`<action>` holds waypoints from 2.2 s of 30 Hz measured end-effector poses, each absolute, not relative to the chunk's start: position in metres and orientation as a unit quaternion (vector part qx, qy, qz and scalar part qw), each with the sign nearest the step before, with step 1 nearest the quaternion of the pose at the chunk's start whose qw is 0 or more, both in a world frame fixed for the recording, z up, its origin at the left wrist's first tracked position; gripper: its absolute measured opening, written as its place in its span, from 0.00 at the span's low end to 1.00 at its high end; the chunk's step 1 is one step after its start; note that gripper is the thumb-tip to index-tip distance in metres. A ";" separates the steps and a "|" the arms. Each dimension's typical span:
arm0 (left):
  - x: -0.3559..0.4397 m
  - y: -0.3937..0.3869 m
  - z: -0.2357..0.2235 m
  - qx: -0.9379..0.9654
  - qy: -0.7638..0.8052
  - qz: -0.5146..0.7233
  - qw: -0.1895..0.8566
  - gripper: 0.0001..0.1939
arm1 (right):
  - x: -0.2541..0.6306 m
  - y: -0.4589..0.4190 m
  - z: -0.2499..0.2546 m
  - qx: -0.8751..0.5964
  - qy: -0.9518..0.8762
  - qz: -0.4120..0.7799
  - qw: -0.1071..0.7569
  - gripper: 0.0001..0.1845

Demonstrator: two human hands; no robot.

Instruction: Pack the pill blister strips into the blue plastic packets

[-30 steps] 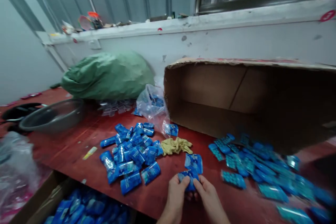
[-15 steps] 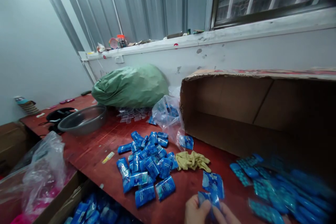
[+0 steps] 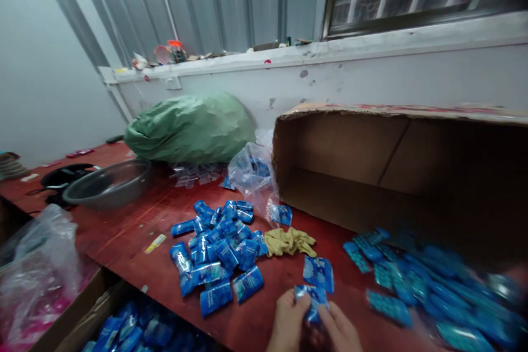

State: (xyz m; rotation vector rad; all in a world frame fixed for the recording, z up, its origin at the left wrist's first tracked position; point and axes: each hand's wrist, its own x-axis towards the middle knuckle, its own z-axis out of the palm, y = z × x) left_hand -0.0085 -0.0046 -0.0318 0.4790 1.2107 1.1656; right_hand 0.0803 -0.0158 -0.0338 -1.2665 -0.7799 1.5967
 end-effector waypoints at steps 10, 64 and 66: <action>-0.021 -0.013 -0.028 0.206 0.556 0.487 0.641 0.26 | 0.090 0.045 0.023 -0.568 -0.713 0.240 0.334 0.13; -0.003 -0.011 -0.002 0.272 0.592 0.497 0.573 0.15 | 0.092 -0.016 -0.001 -0.495 -0.328 0.605 0.530 0.13; 0.000 -0.012 -0.002 0.262 0.587 0.506 0.575 0.15 | 0.089 -0.017 -0.002 -0.491 -0.318 0.614 0.530 0.14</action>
